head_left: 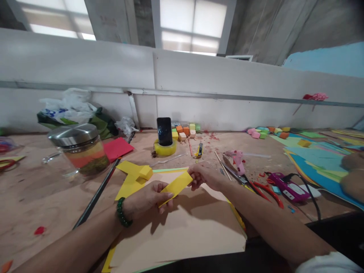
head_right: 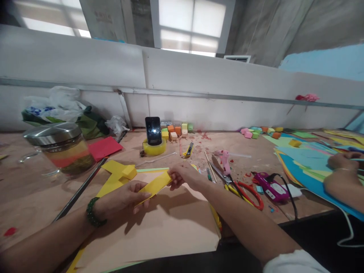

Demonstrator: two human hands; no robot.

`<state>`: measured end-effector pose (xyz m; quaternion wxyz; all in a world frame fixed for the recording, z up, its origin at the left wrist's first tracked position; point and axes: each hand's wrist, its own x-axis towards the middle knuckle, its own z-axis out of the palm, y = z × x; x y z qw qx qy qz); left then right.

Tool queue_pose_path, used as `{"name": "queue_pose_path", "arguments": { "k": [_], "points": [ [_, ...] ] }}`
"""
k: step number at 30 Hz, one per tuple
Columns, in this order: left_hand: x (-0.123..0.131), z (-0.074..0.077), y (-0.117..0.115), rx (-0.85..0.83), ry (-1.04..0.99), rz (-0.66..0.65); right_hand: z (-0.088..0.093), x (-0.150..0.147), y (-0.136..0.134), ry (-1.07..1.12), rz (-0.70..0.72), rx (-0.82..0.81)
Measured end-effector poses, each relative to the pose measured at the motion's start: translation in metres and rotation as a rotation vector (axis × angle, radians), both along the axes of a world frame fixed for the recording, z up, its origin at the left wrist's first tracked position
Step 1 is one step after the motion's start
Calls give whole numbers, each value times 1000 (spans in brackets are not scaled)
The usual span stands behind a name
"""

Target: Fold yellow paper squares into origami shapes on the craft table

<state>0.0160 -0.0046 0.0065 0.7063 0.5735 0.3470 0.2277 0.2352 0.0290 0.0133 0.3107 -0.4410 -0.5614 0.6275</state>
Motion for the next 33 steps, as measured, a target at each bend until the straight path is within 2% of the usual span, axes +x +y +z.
{"name": "queue_pose_path", "arguments": {
  "k": [6, 12, 14, 16, 19, 20, 22, 24, 27, 30, 33],
  "points": [
    [-1, -3, 2, -26, 30, -19, -1, 0, -7, -68, 7, 158],
    [-3, -3, 3, 28, 48, -57, -3, 2, -4, -61, 45, 83],
    [-3, -2, 1, 17, 150, -100, -3, 3, -3, -79, 66, 70],
    [-1, 0, -3, 166, 352, -67, -4, 5, -2, -117, 82, 60],
    [2, 0, -9, 682, 730, 70, -6, 6, 1, -246, 104, 25],
    [3, -1, -11, 836, 831, 78, -7, 6, 2, -297, 109, 8],
    [5, -4, -11, 1031, 962, 9, -9, 5, 3, -385, 125, -20],
    [5, -11, -9, 1156, 972, -73, -9, 4, 3, -445, 128, -14],
    [2, -25, -4, 1302, 880, -149, -7, 1, 0, -560, 148, 79],
    [0, -34, -2, 1311, 870, -259, -2, 0, -3, -734, 176, 228],
    [1, -34, -2, 1300, 922, -322, 2, 1, -3, -869, 184, 330]
  ]
}}
